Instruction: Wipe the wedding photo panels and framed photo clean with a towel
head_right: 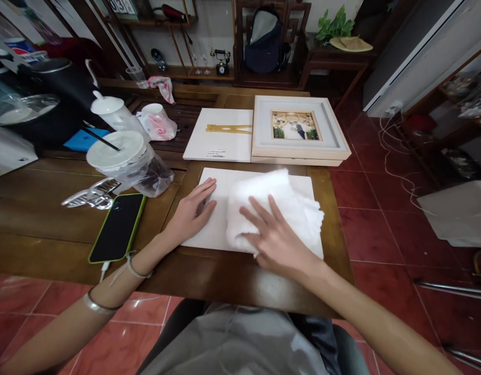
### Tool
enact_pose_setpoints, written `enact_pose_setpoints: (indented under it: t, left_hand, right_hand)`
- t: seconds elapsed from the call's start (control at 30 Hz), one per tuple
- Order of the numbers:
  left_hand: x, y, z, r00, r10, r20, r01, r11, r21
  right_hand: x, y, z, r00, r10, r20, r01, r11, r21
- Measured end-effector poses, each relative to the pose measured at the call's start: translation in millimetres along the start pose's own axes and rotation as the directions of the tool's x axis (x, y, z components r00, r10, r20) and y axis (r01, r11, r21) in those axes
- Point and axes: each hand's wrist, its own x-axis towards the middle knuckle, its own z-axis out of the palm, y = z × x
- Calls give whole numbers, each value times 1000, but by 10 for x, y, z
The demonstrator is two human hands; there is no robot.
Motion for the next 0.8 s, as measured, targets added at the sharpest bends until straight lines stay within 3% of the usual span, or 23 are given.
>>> enact_pose_setpoints:
  t: [0.2, 0.37, 0.53, 0.67, 0.8]
  left_hand:
    - [-2, -5, 6, 1000, 9, -6, -9, 1000, 15]
    - [7, -1, -1, 1000, 12, 1, -12, 1000, 12]
    - [11, -3, 1, 1000, 17, -17, -18, 1000, -10]
    - [13, 3, -10, 1000, -1, -18, 1, 1000, 0]
    - [21, 14, -25, 999, -26, -21, 26, 1000, 4]
  right_hand:
    - [-294, -420, -79, 997, -64, 46, 55, 982, 178]
    - [-393, -175, -353, 990, -66, 125, 21, 943, 332]
    - [-190, 204, -373, 981, 195, -18, -187, 959, 213]
    - [203, 312, -204, 977, 192, -95, -184, 980, 81]
    - [476, 304, -36, 981, 185, -53, -189, 977, -96]
